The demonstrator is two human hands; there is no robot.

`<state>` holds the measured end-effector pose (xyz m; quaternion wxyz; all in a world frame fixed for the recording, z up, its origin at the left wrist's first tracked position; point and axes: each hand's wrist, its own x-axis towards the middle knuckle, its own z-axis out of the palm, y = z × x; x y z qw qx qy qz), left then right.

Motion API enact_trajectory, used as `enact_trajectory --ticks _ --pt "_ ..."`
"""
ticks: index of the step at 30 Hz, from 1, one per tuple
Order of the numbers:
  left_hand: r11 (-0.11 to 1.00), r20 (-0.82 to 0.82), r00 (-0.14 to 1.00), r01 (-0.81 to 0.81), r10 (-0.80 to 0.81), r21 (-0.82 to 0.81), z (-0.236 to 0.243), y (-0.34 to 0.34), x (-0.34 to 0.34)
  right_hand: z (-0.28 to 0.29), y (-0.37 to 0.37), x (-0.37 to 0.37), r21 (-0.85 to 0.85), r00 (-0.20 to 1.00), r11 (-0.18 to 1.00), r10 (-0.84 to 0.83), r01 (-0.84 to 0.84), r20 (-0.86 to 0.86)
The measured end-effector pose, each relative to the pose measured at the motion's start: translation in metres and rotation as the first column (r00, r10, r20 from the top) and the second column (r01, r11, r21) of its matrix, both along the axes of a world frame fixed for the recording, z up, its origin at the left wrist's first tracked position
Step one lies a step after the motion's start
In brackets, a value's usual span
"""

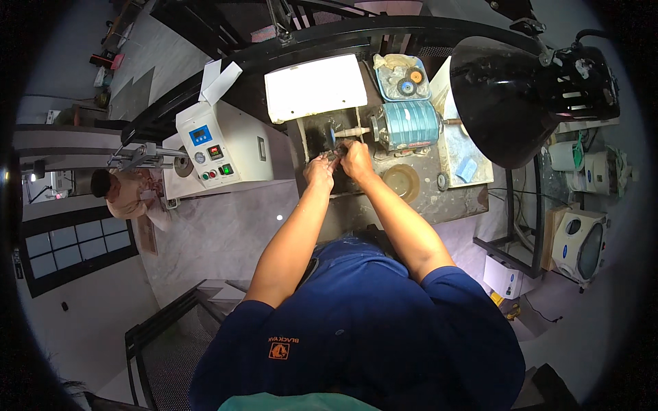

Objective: Polishing a metal dental prosthetic framework using a bench lathe.

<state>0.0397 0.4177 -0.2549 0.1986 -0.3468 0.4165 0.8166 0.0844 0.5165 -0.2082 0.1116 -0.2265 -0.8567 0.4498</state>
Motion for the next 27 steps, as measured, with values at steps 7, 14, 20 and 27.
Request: enact_trajectory --ticks 7,14,20,27 --pt "0.931 -0.354 0.881 0.21 -0.312 -0.298 0.003 -0.019 0.002 0.01 0.012 0.007 -0.09 0.985 0.995 -0.022 0.038 0.17" --pt "0.871 -0.487 0.75 0.242 -0.447 -0.427 0.006 -0.031 -0.001 0.006 0.02 0.017 -0.398 0.952 0.903 -0.037 0.162 0.304" --pt "0.814 -0.464 0.71 0.273 -0.53 -0.512 -0.006 -0.038 -0.002 0.002 0.016 0.018 -0.464 0.973 0.879 0.004 0.107 0.232" --pt "0.889 -0.451 0.779 0.294 -0.436 -0.351 -0.005 -0.037 0.0 0.0 0.019 0.021 -0.664 0.985 0.741 0.021 0.098 0.169"
